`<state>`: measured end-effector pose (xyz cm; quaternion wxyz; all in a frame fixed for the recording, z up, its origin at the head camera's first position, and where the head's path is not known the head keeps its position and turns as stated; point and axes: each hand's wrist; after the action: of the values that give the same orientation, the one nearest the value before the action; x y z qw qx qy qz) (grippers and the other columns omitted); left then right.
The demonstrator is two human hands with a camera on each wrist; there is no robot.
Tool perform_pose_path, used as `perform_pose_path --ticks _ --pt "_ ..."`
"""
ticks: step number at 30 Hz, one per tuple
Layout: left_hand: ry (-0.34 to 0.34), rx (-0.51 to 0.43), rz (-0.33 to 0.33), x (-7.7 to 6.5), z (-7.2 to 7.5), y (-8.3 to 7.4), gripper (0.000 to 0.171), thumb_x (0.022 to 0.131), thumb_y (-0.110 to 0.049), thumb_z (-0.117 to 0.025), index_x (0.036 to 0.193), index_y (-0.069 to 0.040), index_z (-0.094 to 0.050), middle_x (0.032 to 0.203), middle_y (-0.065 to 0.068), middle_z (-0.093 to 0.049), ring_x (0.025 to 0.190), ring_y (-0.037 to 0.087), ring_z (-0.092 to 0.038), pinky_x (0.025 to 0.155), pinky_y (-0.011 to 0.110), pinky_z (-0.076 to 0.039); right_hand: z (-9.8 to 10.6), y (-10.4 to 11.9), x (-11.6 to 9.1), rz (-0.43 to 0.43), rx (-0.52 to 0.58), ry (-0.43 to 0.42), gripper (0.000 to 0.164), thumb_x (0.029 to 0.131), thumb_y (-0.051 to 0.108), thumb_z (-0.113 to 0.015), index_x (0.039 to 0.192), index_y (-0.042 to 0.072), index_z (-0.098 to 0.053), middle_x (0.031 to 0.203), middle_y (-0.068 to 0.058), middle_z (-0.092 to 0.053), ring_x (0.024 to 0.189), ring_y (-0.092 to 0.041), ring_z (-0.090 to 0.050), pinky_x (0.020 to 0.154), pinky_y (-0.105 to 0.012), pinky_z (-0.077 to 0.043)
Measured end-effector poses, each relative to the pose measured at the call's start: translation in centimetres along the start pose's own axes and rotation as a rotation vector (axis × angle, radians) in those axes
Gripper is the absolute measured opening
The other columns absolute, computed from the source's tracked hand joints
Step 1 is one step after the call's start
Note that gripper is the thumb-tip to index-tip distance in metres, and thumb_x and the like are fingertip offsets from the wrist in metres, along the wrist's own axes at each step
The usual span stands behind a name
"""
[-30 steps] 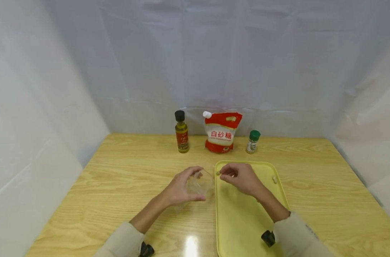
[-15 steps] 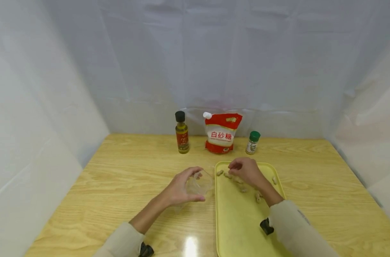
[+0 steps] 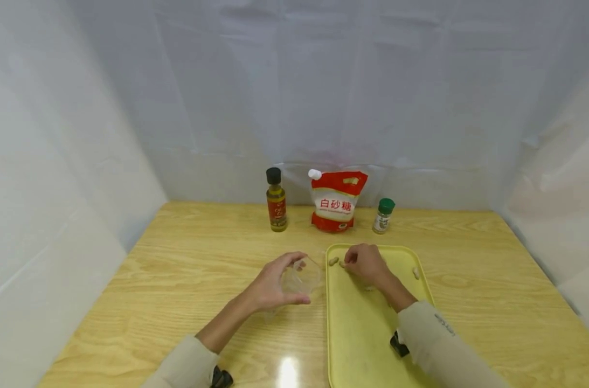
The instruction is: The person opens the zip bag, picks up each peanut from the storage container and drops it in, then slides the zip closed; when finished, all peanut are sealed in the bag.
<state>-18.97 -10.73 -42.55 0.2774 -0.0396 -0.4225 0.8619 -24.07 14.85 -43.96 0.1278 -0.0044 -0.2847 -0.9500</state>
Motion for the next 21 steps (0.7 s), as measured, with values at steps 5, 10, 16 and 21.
perform_pose_path --ticks 5,10,16,21 --pt "0.001 -0.003 0.002 0.1 -0.1 0.0 0.084 0.07 -0.027 -0.084 0.14 -0.009 -0.042 0.13 0.01 -0.057 0.125 0.028 -0.05 0.106 0.049 -0.041 0.0 -0.2 -0.1 0.001 0.013 0.0 0.005 0.081 0.007 -0.071 0.076 0.004 -0.07 0.073 -0.005 -0.068 0.066 -0.013 -0.06 0.061 -0.026 -0.051" --pt "0.004 0.001 0.005 0.1 -0.1 -0.1 0.084 0.07 -0.028 -0.084 0.14 -0.009 -0.042 0.13 0.009 -0.056 0.125 0.028 -0.05 0.106 0.049 -0.041 0.5 0.0 -0.5 0.039 0.045 -0.039 0.005 0.08 0.006 -0.071 0.075 0.004 -0.07 0.072 -0.006 -0.069 0.066 -0.013 -0.061 0.062 -0.026 -0.052" --pt "-0.001 0.015 0.011 0.0 0.0 -0.1 0.083 0.07 -0.03 -0.084 0.14 -0.011 -0.042 0.13 0.009 -0.057 0.123 0.027 -0.051 0.105 0.049 -0.042 1.4 1.2 -1.3 0.079 0.079 -0.034 0.004 0.083 0.007 -0.07 0.08 0.005 -0.071 0.077 -0.006 -0.069 0.07 -0.013 -0.061 0.064 -0.027 -0.053" --pt "-0.004 0.009 0.012 0.1 0.1 -0.1 0.084 0.07 -0.029 -0.084 0.14 -0.009 -0.042 0.13 0.01 -0.056 0.122 0.027 -0.051 0.105 0.05 -0.041 2.1 2.6 -1.9 0.059 0.147 -0.003 0.004 0.085 0.008 -0.069 0.086 0.004 -0.071 0.085 -0.008 -0.071 0.075 -0.017 -0.066 0.066 -0.028 -0.056"
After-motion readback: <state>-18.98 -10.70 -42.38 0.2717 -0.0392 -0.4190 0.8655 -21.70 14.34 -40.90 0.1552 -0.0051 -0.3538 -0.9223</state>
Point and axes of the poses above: each hand's wrist, its own x-axis towards the middle knuckle, its own z-axis out of the back of the hand, y = z × x
